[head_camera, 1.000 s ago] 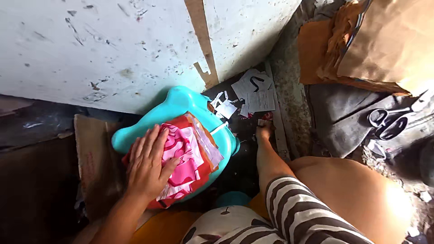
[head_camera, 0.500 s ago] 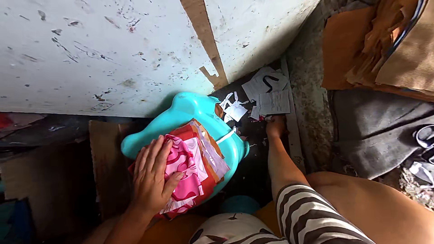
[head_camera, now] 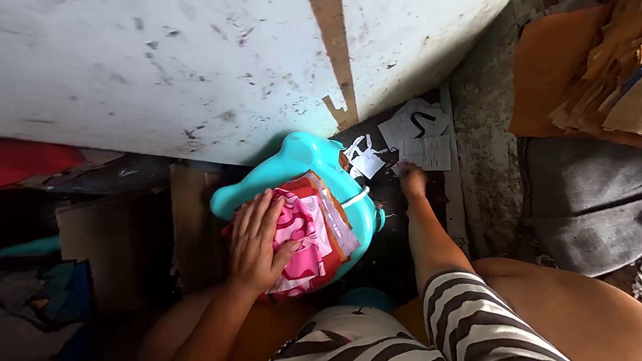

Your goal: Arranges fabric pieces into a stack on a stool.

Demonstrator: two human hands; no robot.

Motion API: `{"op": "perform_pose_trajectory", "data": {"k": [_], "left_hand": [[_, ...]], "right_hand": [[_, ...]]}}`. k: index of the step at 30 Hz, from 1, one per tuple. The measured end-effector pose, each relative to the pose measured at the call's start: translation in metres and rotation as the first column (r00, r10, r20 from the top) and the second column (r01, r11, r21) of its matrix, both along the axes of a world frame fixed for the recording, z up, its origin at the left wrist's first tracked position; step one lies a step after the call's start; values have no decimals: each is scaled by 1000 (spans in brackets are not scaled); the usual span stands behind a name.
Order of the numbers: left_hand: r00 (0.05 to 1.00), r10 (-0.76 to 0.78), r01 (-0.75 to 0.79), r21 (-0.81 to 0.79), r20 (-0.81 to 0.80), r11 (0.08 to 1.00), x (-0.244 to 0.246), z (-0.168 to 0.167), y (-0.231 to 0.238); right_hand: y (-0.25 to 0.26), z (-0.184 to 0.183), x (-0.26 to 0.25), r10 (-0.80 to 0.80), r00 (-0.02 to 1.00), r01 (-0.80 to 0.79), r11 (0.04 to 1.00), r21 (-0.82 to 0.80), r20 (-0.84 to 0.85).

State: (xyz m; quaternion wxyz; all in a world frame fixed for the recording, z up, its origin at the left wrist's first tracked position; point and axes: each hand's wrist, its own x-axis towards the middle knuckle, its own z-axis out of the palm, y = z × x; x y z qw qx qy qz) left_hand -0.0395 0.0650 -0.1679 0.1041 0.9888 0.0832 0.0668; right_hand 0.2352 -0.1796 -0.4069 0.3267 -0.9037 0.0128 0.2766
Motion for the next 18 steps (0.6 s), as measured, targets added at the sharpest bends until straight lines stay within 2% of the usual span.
{"op": "perform_pose_trajectory", "data": {"k": [2, 4, 7, 10, 12, 14, 16, 18], "left_hand": [[1000, 2, -2, -2, 0, 1000, 2, -1, -2], [1000, 8, -8, 2, 0, 1000, 2, -3, -3], [1000, 21, -22, -53, -20, 998, 0, 1, -4], [996, 28, -6, -258, 81, 966, -5, 17, 2], [960, 89, 22, -392, 264, 919, -10, 30, 10], [899, 199, -12, -433, 390, 901, -18, 45, 20], [849, 308, -71, -486, 429, 871, -29, 56, 30], [816, 376, -46, -599, 440, 800, -37, 61, 36]], "right_hand": [[6, 31, 9, -44, 997, 39, 996, 75, 64], [16, 70, 18, -21, 987, -3, 989, 148, 158], [41, 146, 19, 95, 959, -162, 956, 244, 267], [67, 235, -2, 252, 903, -366, 875, 317, 348], [77, 286, -28, 356, 832, -520, 767, 376, 426], [83, 328, -58, 445, 750, -651, 627, 428, 489], [86, 358, -88, 529, 668, -744, 465, 480, 523], [88, 379, -114, 608, 602, -780, 309, 544, 517]]}}
